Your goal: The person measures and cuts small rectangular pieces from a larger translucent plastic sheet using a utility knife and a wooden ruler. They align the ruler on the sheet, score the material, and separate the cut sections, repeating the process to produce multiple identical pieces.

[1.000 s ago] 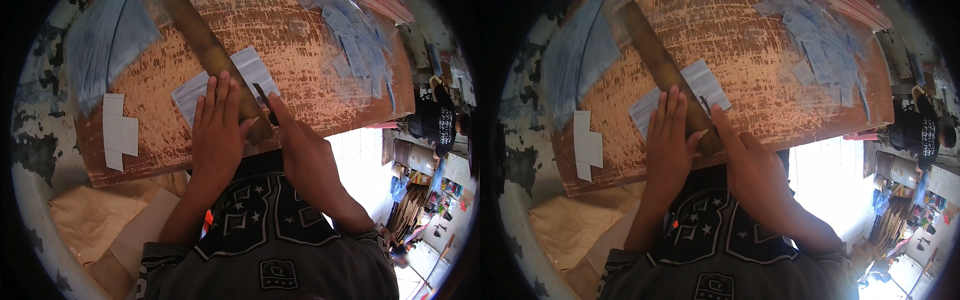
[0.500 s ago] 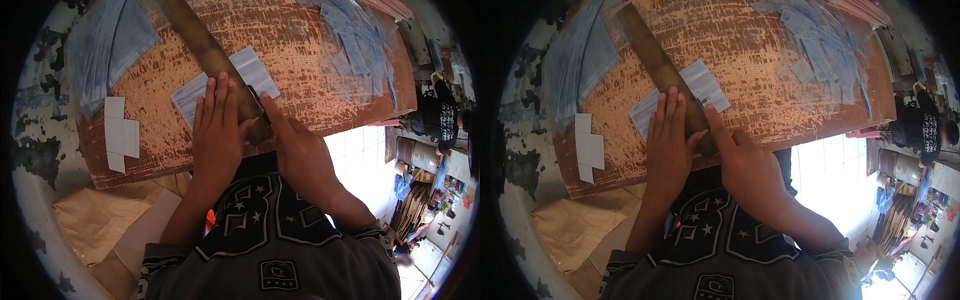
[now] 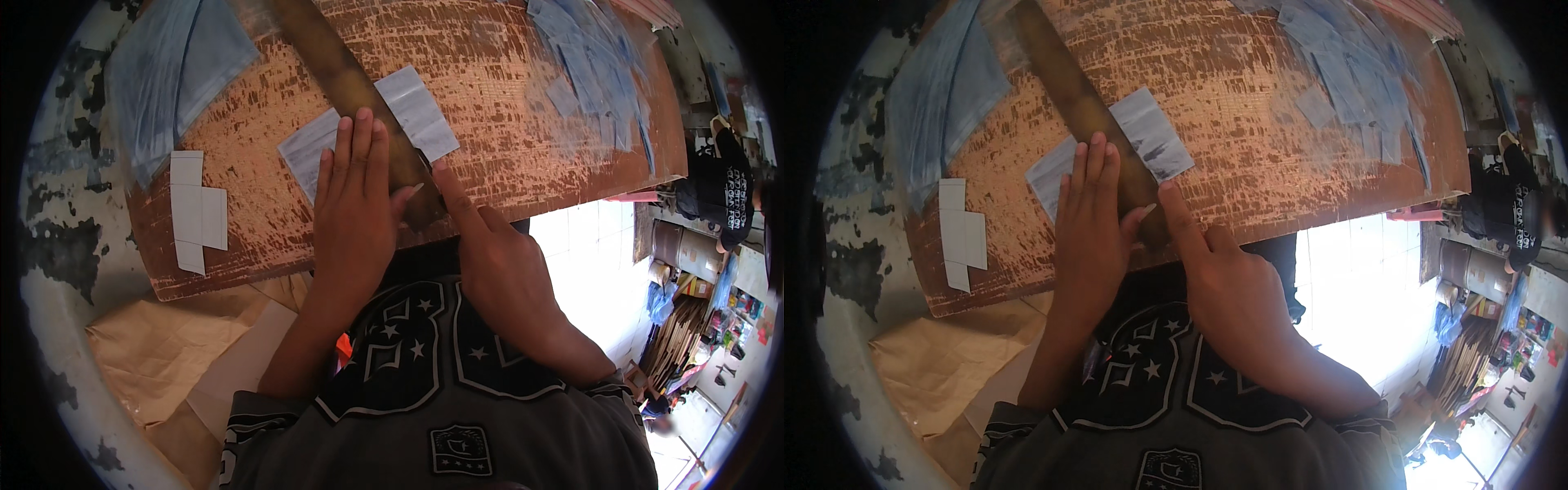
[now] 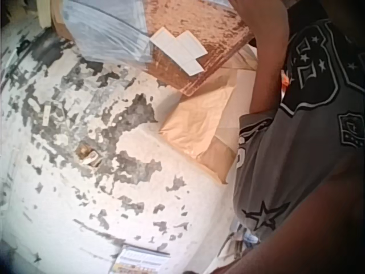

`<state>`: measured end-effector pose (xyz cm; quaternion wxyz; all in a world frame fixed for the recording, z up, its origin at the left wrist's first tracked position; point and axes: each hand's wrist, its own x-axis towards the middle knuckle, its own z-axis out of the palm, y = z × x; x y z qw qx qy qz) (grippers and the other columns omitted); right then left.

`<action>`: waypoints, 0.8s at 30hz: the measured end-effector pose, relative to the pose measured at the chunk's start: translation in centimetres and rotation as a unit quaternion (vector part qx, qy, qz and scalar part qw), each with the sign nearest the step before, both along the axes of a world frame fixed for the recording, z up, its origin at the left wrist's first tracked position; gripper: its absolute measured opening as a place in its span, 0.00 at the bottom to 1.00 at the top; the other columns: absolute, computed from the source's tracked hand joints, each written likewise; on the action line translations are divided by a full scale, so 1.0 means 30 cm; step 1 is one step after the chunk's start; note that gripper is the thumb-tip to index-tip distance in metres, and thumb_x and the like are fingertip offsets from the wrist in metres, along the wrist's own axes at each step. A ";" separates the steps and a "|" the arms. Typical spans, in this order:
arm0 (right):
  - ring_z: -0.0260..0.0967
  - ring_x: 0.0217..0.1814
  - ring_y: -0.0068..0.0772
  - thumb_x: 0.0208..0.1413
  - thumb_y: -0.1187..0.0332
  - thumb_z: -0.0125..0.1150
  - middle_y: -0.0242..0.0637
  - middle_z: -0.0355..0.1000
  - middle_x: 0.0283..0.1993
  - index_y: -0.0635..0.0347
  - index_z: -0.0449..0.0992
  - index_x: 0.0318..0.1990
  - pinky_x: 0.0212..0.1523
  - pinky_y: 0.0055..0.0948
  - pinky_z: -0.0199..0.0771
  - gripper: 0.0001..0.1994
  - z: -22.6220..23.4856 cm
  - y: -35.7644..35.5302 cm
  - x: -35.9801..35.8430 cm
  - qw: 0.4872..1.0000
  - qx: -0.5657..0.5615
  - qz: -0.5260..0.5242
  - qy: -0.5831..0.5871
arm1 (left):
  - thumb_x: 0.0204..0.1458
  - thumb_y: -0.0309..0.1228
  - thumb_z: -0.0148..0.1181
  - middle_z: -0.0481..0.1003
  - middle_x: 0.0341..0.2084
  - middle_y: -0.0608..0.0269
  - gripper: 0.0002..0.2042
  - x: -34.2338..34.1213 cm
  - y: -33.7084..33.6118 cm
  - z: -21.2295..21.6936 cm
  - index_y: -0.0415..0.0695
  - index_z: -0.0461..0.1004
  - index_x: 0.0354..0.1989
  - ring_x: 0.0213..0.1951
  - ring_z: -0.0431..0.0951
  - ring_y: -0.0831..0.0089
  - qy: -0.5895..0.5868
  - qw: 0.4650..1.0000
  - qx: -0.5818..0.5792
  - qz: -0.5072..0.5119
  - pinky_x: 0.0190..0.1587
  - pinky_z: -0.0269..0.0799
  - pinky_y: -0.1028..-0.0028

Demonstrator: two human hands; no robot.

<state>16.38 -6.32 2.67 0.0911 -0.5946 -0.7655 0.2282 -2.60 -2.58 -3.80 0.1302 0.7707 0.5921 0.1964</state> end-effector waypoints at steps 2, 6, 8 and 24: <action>0.79 0.25 0.55 0.57 0.82 0.57 0.50 0.77 0.39 0.49 0.56 0.83 0.27 0.47 0.82 0.44 0.001 -0.011 0.005 1.000 -0.004 0.000 0.002 | 0.66 0.41 0.64 0.53 0.83 0.51 0.40 -0.004 0.004 -0.002 0.38 0.54 0.81 0.84 0.49 0.55 0.001 1.000 0.000 -0.003 0.82 0.49 0.50; 0.80 0.27 0.56 0.56 0.83 0.58 0.53 0.79 0.42 0.50 0.56 0.83 0.27 0.47 0.82 0.45 0.000 -0.051 0.024 1.000 -0.011 -0.003 0.007 | 0.67 0.42 0.64 0.52 0.83 0.52 0.40 0.003 0.009 -0.006 0.39 0.54 0.82 0.84 0.49 0.55 0.006 1.000 0.000 -0.001 0.82 0.49 0.50; 0.81 0.28 0.56 0.56 0.83 0.58 0.54 0.79 0.44 0.50 0.56 0.83 0.27 0.48 0.82 0.44 -0.001 -0.059 0.034 1.000 -0.006 -0.003 0.009 | 0.67 0.43 0.63 0.52 0.83 0.52 0.40 0.004 0.010 -0.008 0.39 0.54 0.82 0.84 0.49 0.55 0.001 1.000 0.003 -0.001 0.82 0.49 0.51; 0.80 0.30 0.59 0.60 0.80 0.56 0.51 0.76 0.39 0.46 0.59 0.82 0.32 0.52 0.82 0.41 -0.055 0.050 -0.012 0.996 0.054 -0.021 0.065 | 0.68 0.41 0.63 0.52 0.83 0.52 0.38 -0.006 0.012 0.004 0.40 0.54 0.82 0.84 0.48 0.54 0.004 1.000 -0.008 -0.008 0.83 0.48 0.51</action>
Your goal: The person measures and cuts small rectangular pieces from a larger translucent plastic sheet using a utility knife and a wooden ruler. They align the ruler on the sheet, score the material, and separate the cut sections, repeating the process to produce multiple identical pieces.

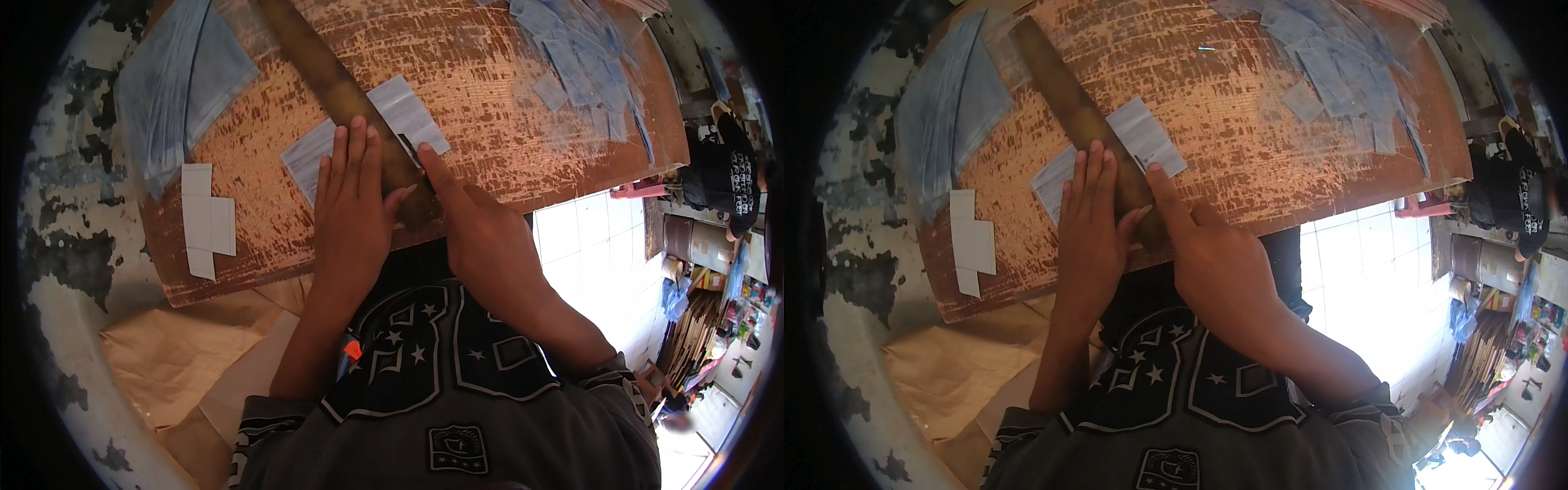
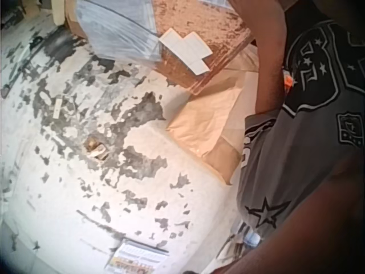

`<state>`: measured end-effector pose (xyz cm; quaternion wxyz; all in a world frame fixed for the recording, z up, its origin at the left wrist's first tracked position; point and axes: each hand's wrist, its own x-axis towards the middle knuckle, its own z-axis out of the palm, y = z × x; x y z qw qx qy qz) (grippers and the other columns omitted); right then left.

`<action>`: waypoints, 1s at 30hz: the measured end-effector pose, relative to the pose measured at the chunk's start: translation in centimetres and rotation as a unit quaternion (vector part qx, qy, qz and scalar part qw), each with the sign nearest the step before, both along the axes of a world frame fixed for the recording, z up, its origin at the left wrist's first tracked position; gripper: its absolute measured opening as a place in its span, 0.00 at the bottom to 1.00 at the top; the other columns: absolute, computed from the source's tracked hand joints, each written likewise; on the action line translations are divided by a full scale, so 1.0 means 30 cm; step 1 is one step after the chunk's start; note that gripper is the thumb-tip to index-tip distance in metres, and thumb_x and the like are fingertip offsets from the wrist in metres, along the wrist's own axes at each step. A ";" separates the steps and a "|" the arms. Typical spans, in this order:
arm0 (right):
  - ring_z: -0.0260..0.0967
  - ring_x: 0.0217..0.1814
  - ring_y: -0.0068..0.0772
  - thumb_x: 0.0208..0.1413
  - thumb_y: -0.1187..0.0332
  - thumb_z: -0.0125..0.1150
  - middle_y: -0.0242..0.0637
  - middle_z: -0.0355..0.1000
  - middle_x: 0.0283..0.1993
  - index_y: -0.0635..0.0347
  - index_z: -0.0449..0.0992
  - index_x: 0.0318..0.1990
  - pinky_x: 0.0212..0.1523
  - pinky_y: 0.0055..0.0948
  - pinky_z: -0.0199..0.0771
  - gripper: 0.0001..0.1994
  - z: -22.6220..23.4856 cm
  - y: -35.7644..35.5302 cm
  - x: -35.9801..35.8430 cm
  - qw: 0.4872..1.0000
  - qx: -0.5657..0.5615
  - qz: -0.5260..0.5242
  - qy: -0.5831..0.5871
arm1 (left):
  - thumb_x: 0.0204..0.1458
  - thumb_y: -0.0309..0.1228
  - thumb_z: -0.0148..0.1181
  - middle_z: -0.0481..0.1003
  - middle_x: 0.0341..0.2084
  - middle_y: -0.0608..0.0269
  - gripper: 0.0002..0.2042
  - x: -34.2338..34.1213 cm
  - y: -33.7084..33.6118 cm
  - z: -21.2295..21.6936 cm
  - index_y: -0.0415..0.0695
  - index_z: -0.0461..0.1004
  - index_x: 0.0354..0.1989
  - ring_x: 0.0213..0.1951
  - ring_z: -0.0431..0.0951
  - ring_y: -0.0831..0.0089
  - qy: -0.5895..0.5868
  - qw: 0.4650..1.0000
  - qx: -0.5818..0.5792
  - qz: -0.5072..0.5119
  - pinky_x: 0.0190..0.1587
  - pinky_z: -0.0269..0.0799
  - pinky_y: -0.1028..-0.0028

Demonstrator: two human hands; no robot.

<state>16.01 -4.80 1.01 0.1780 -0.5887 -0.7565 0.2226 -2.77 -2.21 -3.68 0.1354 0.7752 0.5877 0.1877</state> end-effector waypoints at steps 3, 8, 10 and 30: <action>0.80 0.30 0.58 0.60 0.79 0.56 0.51 0.76 0.39 0.47 0.59 0.82 0.32 0.51 0.82 0.40 0.007 0.005 -0.001 1.000 -0.007 0.005 -0.013 | 0.68 0.40 0.63 0.52 0.83 0.53 0.38 0.002 0.001 0.004 0.40 0.54 0.82 0.84 0.48 0.55 -0.003 1.000 -0.003 0.002 0.83 0.48 0.51; 0.81 0.30 0.57 0.60 0.79 0.56 0.52 0.76 0.38 0.50 0.59 0.82 0.32 0.50 0.83 0.40 0.016 0.005 -0.007 0.999 -0.006 0.015 -0.030 | 0.67 0.39 0.64 0.52 0.83 0.53 0.38 0.005 -0.003 0.006 0.40 0.55 0.82 0.84 0.48 0.55 -0.007 1.000 -0.004 0.006 0.83 0.48 0.51; 0.80 0.30 0.57 0.60 0.79 0.56 0.51 0.76 0.38 0.50 0.59 0.82 0.31 0.50 0.83 0.40 0.032 0.007 -0.013 0.999 -0.016 0.016 -0.046 | 0.67 0.39 0.64 0.52 0.83 0.52 0.38 0.004 -0.003 0.006 0.39 0.55 0.82 0.84 0.49 0.55 -0.009 1.000 -0.007 0.006 0.83 0.48 0.51; 0.79 0.28 0.56 0.57 0.82 0.59 0.50 0.78 0.39 0.47 0.61 0.81 0.30 0.51 0.81 0.42 0.113 -0.058 0.050 0.998 -0.063 0.008 -0.016 | 0.68 0.43 0.63 0.53 0.83 0.51 0.38 0.005 -0.001 -0.007 0.39 0.56 0.81 0.84 0.49 0.56 -0.014 1.000 0.007 0.008 0.83 0.49 0.51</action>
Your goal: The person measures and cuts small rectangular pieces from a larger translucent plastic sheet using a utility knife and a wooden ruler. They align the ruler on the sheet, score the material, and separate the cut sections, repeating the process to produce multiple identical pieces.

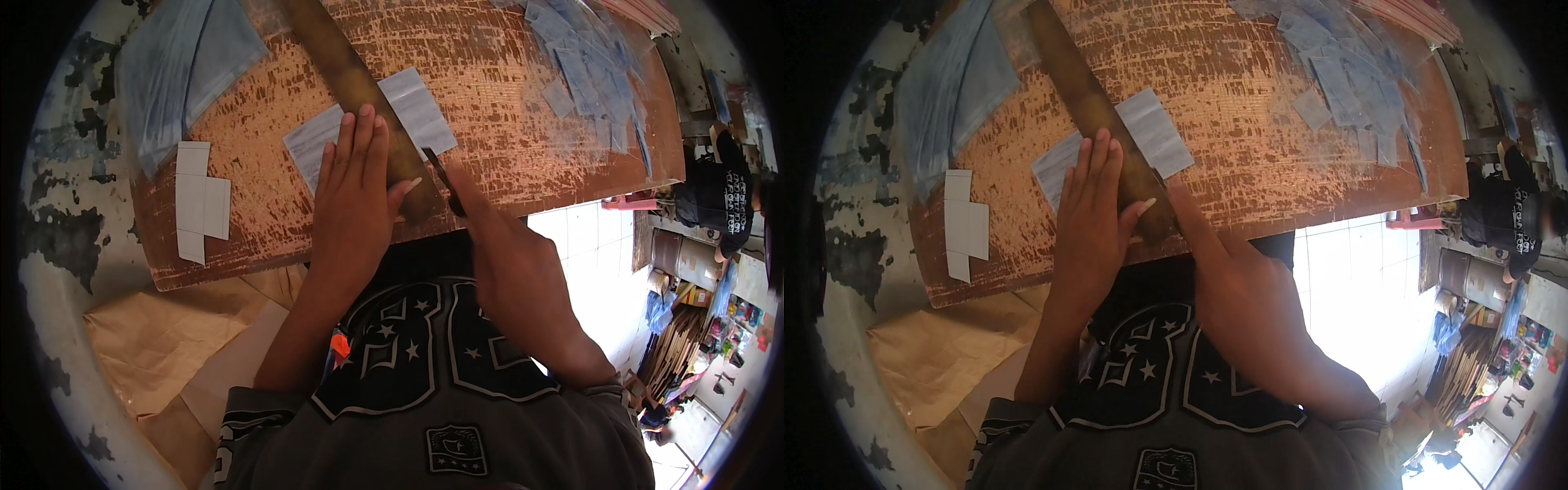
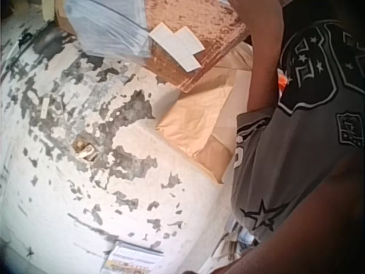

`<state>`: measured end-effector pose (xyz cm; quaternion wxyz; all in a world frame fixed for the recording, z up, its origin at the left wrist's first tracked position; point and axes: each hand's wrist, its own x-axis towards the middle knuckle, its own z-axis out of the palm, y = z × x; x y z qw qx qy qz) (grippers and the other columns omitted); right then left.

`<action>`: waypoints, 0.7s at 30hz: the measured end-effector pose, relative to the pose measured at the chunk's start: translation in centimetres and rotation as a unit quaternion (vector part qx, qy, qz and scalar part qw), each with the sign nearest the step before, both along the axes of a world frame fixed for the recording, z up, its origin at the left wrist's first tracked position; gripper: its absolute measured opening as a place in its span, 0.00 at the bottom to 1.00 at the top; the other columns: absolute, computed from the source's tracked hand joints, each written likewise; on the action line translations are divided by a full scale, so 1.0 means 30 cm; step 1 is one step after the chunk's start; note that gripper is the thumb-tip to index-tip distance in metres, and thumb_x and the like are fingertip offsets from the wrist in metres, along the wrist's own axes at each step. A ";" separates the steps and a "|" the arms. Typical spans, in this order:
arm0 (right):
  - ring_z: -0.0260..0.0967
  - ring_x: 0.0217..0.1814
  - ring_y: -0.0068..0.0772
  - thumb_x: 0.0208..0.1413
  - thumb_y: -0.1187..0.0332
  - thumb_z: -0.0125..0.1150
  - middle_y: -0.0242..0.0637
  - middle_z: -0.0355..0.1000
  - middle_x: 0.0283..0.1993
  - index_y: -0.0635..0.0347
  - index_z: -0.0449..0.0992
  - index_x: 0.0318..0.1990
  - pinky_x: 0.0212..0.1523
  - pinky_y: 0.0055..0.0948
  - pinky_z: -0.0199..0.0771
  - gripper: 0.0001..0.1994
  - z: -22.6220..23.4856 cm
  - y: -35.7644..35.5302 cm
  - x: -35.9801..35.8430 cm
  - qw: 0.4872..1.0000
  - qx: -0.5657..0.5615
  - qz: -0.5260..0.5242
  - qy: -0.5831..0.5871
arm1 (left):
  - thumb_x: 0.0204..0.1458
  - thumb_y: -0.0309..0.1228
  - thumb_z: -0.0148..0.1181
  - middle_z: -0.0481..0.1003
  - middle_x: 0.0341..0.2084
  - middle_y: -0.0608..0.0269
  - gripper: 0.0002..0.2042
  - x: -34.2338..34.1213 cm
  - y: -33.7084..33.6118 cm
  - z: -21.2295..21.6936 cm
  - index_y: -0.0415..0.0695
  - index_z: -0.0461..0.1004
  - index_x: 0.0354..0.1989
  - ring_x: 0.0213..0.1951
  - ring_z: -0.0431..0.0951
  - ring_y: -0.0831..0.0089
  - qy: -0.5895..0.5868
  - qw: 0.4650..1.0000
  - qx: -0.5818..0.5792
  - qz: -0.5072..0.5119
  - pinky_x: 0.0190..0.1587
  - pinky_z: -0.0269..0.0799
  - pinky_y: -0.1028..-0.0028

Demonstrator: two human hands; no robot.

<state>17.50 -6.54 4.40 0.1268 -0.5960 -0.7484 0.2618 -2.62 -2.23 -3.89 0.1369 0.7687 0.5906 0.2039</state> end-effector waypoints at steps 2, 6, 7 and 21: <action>0.79 0.29 0.57 0.58 0.81 0.58 0.50 0.78 0.40 0.46 0.60 0.81 0.30 0.51 0.81 0.41 -0.022 0.024 -0.014 0.999 0.030 -0.004 0.014 | 0.67 0.42 0.63 0.53 0.83 0.51 0.38 -0.001 0.004 0.000 0.39 0.56 0.81 0.84 0.49 0.56 -0.001 1.000 0.000 0.001 0.83 0.49 0.52; 0.80 0.30 0.59 0.59 0.80 0.57 0.50 0.77 0.40 0.45 0.58 0.82 0.30 0.51 0.81 0.42 -0.099 0.057 -0.038 0.998 0.066 0.000 0.012 | 0.67 0.42 0.64 0.53 0.83 0.51 0.38 -0.002 0.000 0.004 0.39 0.56 0.81 0.84 0.49 0.56 0.002 1.000 -0.005 0.001 0.83 0.49 0.51; 0.80 0.30 0.59 0.59 0.80 0.57 0.50 0.77 0.40 0.45 0.58 0.83 0.30 0.51 0.81 0.42 -0.107 0.060 -0.042 0.997 0.072 0.003 0.012 | 0.67 0.42 0.64 0.53 0.83 0.51 0.38 -0.002 0.001 0.003 0.39 0.56 0.81 0.84 0.50 0.56 0.003 1.000 -0.003 0.001 0.83 0.49 0.51; 0.82 0.30 0.56 0.61 0.78 0.57 0.50 0.78 0.40 0.47 0.58 0.82 0.30 0.48 0.83 0.40 -0.069 0.063 -0.075 0.997 0.040 0.004 -0.067 | 0.67 0.40 0.64 0.53 0.83 0.51 0.38 -0.003 -0.001 0.004 0.38 0.56 0.81 0.84 0.49 0.56 -0.002 1.000 -0.004 -0.001 0.83 0.48 0.52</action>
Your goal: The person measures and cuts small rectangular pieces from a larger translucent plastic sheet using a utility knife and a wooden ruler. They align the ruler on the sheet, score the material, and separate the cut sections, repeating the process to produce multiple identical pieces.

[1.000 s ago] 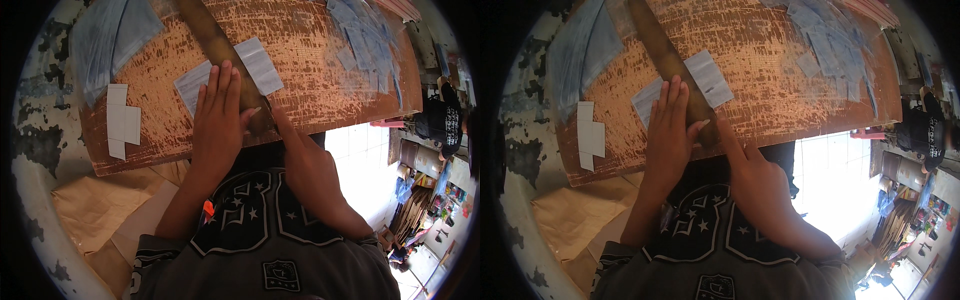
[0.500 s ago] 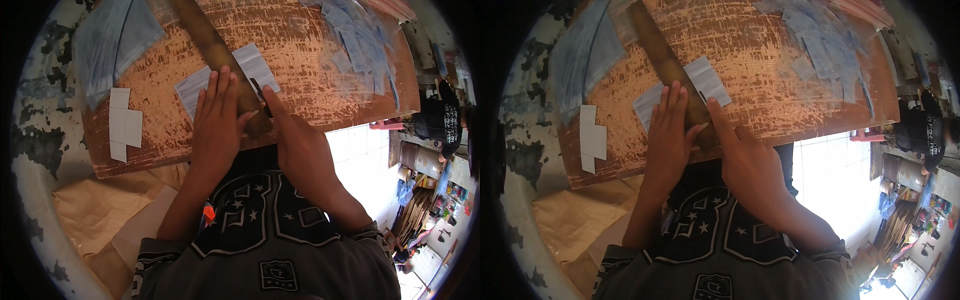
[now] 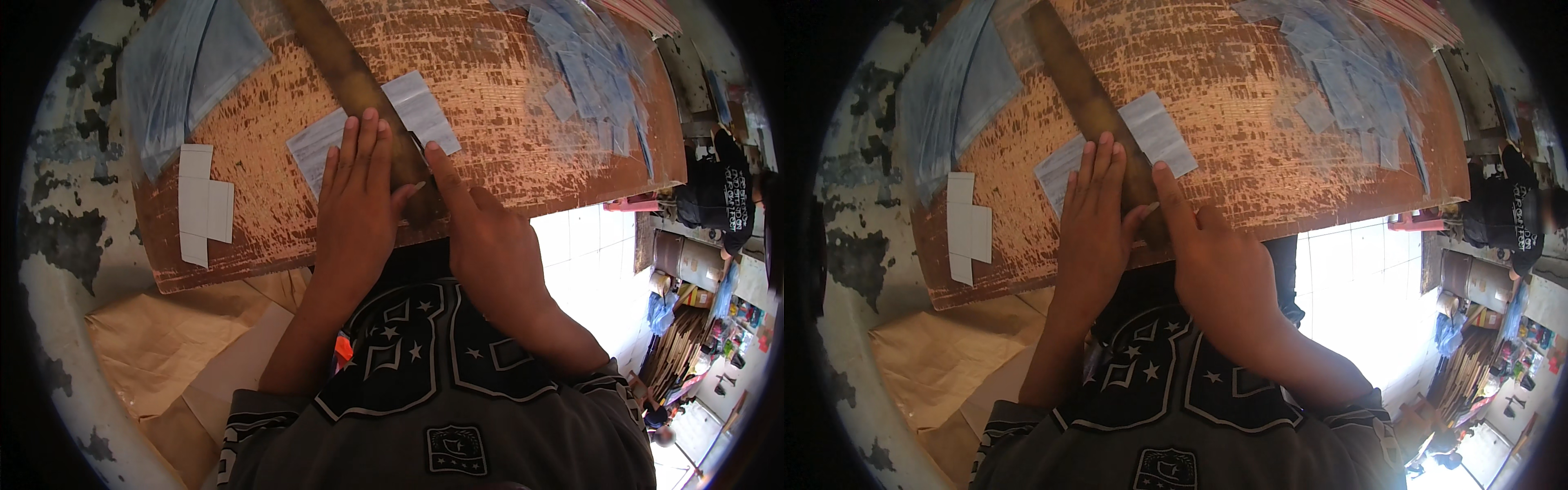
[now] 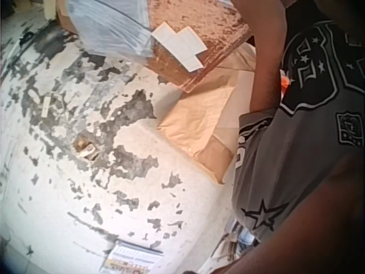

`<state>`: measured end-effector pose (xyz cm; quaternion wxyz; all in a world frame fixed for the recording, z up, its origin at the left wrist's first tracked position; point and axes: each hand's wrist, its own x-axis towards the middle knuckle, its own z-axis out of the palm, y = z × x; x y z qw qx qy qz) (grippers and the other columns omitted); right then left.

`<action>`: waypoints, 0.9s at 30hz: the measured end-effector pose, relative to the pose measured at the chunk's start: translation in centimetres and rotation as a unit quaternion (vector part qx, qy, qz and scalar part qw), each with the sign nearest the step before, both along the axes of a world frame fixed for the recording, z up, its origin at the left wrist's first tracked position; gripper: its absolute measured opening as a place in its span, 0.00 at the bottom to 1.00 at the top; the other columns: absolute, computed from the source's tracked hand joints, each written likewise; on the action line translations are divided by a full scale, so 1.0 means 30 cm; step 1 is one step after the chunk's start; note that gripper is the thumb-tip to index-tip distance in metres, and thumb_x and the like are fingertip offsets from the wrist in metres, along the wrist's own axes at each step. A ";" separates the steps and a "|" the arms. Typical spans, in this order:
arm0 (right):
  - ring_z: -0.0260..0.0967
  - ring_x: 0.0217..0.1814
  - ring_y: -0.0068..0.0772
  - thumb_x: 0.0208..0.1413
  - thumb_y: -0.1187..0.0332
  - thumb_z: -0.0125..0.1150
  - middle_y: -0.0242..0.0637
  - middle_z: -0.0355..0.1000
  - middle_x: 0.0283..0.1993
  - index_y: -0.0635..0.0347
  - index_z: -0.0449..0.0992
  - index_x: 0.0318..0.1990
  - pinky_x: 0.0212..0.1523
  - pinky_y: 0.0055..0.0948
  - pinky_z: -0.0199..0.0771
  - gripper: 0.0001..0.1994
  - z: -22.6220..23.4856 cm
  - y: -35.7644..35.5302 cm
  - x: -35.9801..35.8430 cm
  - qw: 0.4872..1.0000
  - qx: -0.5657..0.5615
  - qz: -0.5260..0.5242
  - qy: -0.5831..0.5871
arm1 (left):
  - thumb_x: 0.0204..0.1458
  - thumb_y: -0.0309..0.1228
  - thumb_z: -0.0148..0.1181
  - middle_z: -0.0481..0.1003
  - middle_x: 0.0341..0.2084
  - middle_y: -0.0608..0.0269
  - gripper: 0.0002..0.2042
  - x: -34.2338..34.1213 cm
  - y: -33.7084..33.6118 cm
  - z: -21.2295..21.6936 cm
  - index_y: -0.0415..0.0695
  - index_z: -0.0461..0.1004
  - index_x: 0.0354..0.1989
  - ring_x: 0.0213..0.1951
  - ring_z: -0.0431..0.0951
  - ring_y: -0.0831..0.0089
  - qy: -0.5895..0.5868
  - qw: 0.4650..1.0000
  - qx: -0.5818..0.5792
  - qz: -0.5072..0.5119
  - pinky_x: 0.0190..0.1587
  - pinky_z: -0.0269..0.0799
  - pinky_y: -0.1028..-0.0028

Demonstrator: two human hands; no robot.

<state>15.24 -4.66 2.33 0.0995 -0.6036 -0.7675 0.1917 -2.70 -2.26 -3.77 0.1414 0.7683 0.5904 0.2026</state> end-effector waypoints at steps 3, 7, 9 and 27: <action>0.82 0.31 0.55 0.61 0.78 0.57 0.49 0.78 0.39 0.47 0.59 0.82 0.31 0.48 0.83 0.40 0.016 -0.009 -0.010 1.000 -0.010 -0.003 -0.027 | 0.67 0.40 0.65 0.53 0.83 0.50 0.38 -0.001 0.001 0.005 0.38 0.56 0.81 0.84 0.49 0.56 -0.002 1.000 -0.007 0.000 0.83 0.48 0.51; 0.82 0.32 0.55 0.61 0.78 0.57 0.49 0.78 0.39 0.46 0.59 0.82 0.30 0.48 0.83 0.40 0.010 -0.014 0.000 1.000 -0.008 -0.005 -0.011 | 0.66 0.37 0.65 0.53 0.83 0.49 0.38 0.000 -0.002 0.000 0.39 0.55 0.81 0.84 0.48 0.52 -0.022 1.000 -0.015 -0.001 0.82 0.47 0.47; 0.82 0.32 0.55 0.61 0.78 0.57 0.49 0.78 0.39 0.46 0.59 0.82 0.30 0.48 0.83 0.40 0.010 -0.009 0.005 1.000 -0.012 0.002 -0.008 | 0.66 0.37 0.65 0.53 0.82 0.48 0.38 0.002 -0.002 -0.004 0.39 0.55 0.81 0.84 0.49 0.51 -0.024 1.000 -0.009 0.000 0.82 0.48 0.47; 0.80 0.27 0.56 0.58 0.82 0.57 0.49 0.78 0.35 0.45 0.61 0.82 0.28 0.50 0.81 0.42 0.010 -0.105 0.078 1.000 -0.019 0.005 0.024 | 0.69 0.42 0.61 0.52 0.83 0.48 0.37 0.002 -0.001 -0.024 0.39 0.55 0.82 0.84 0.49 0.50 -0.021 1.000 0.005 -0.003 0.82 0.47 0.46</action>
